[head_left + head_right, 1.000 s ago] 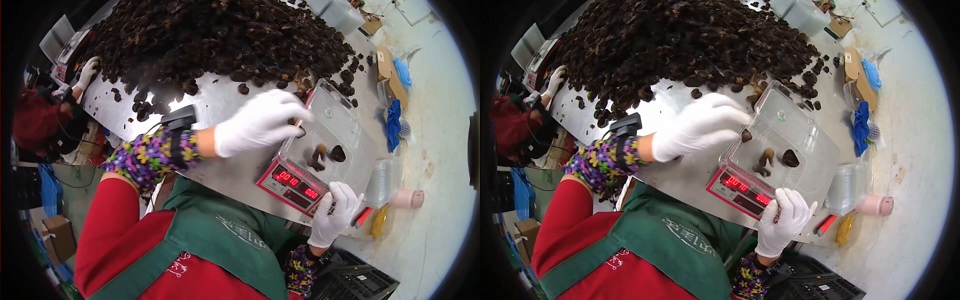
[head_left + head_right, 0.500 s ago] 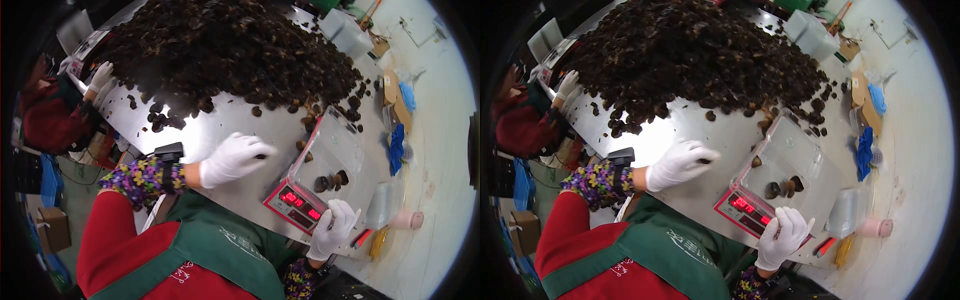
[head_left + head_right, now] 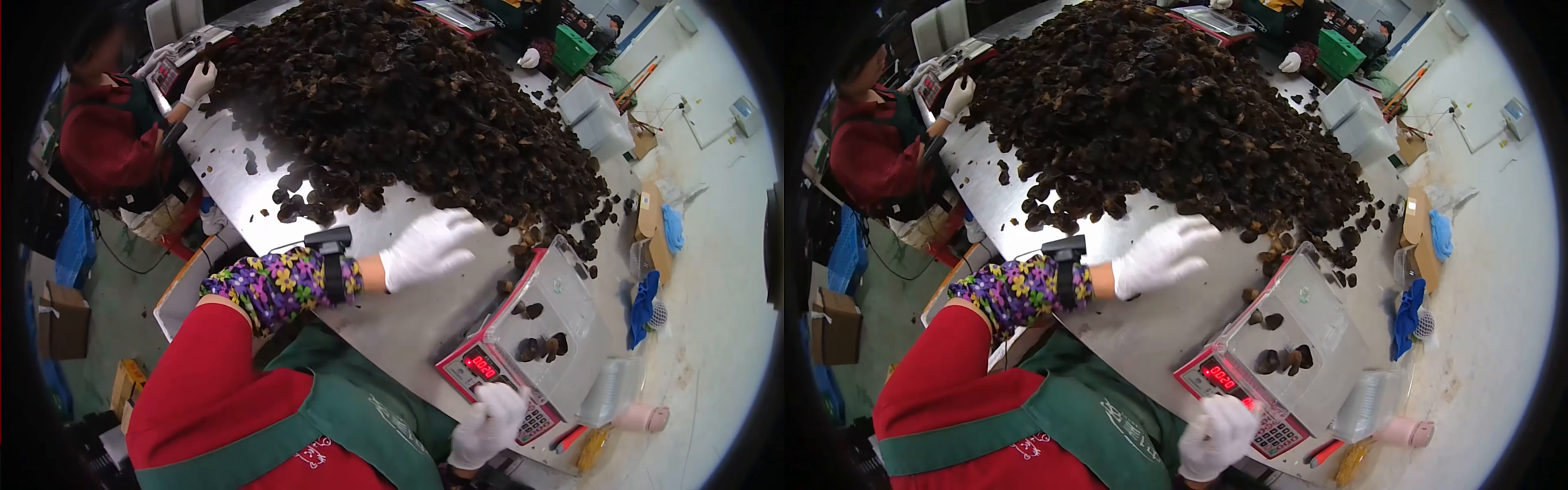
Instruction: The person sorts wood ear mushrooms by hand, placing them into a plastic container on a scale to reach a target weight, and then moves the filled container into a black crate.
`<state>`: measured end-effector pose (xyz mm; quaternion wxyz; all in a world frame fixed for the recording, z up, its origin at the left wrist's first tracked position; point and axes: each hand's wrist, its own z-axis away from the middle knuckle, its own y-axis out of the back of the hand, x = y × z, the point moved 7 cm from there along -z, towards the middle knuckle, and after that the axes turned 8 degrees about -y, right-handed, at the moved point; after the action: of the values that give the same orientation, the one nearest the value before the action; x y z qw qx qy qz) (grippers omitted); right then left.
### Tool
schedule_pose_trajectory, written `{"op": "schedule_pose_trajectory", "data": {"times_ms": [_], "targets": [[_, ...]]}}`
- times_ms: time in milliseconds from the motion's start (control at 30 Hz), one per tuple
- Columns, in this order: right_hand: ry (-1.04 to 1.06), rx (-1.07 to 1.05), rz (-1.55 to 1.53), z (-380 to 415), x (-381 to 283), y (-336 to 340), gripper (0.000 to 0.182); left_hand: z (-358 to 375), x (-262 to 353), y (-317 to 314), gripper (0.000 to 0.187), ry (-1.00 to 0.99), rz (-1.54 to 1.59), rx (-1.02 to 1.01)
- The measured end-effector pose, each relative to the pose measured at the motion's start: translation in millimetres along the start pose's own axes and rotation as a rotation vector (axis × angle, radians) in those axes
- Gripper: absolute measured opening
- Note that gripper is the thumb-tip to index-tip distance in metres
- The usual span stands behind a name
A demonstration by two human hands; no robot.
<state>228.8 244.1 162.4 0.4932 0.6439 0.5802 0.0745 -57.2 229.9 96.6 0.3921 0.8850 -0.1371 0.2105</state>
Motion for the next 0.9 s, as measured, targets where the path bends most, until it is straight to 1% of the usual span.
{"op": "schedule_pose_trajectory", "data": {"times_ms": [67, 100, 133, 167, 200, 233, 267, 300, 333, 367, 400, 433, 467, 533, 600, 667, 700, 733, 800, 867, 900], "targets": [[0.05, -0.149, -0.16, -3.4, -21.2, -30.4, 0.019, 14.9, -57.5, 3.6, 0.053, 0.278, -0.18, -0.174], [0.054, -0.224, -0.253, -3.5, -26.2, -47.4, 0.022, 31.0, -76.4, -0.4, 0.053, 0.255, -0.248, -0.157], [0.058, -0.299, -0.345, -2.0, -28.7, -66.0, 0.024, 36.0, -81.5, 4.7, 0.053, 0.231, -0.315, -0.141], [0.033, -0.338, -0.394, 1.0, -27.1, -83.5, 0.027, 43.7, -80.6, -5.5, 0.053, 0.207, -0.283, -0.238], [-0.019, -0.382, -0.438, 1.8, -25.9, -99.1, 0.027, 48.4, -61.7, -7.2, 0.053, 0.182, -0.248, -0.339], [-0.04, -0.391, -0.432, 3.4, -25.3, -113.8, 0.027, 54.7, -40.0, -6.7, 0.049, 0.138, -0.025, -0.326], [-0.058, -0.404, -0.426, 6.5, -23.5, -128.0, 0.028, 66.6, -24.4, -16.2, 0.043, 0.069, 0.049, -0.305], [-0.071, -0.478, -0.394, 11.6, -21.5, -143.7, 0.037, 73.1, -10.1, -16.0, 0.04, 0.013, 0.076, -0.276], [-0.07, -0.484, -0.394, 13.0, -21.2, -153.3, 0.037, 76.4, -0.8, -11.8, 0.037, -0.045, 0.103, -0.246], [-0.032, -0.48, -0.263, 13.8, -22.8, -162.5, 0.042, 75.4, -2.0, -1.2, 0.034, -0.077, 0.073, -0.198], [0.005, -0.473, -0.132, 15.3, -22.8, -170.8, 0.047, 71.2, -6.9, 13.3, 0.034, -0.072, 0.077, -0.201], [-0.007, -0.495, -0.084, 21.4, -15.2, -180.4, 0.053, 65.6, -22.2, 38.7, 0.032, 0.001, -0.073, -0.109], [-0.012, -0.501, -0.083, 22.7, -14.1, -183.5, 0.053, 61.1, -40.6, 63.0, 0.032, 0.075, -0.222, -0.016], [0.011, -0.471, -0.028, 22.5, -13.1, -185.1, 0.052, 49.1, -95.3, 105.8, 0.033, 0.274, -0.435, 0.084], [0.004, -0.473, -0.023, 22.9, -12.3, -185.7, 0.05, 57.0, -134.0, 134.2, 0.037, 0.349, -0.689, 0.299], [0.003, -0.443, -0.039, 19.4, -14.3, -183.1, 0.048, 67.9, -180.1, 126.6, 0.045, 0.612, -0.544, 0.186], [0.002, -0.444, -0.036, 19.1, -14.2, -183.6, 0.048, 66.2, -185.5, 115.7, 0.051, 0.645, -0.413, 0.16], [-0.001, -0.444, -0.037, 19.1, -14.1, -184.1, 0.047, 68.1, -182.8, 101.0, 0.054, 0.67, -0.272, 0.181], [-0.009, -0.451, -0.034, 20.8, -13.7, -184.3, 0.046, 59.7, -156.7, 76.1, 0.056, 0.621, -0.275, 0.051], [-0.008, -0.436, -0.041, 18.4, -14.4, -183.3, 0.046, 50.3, -118.7, 64.7, 0.052, 0.557, -0.142, -0.021], [-0.021, -0.44, -0.032, 18.1, -14.1, -183.3, 0.046, 48.7, -107.1, 53.1, 0.046, 0.444, 0.006, 0.039]]}}
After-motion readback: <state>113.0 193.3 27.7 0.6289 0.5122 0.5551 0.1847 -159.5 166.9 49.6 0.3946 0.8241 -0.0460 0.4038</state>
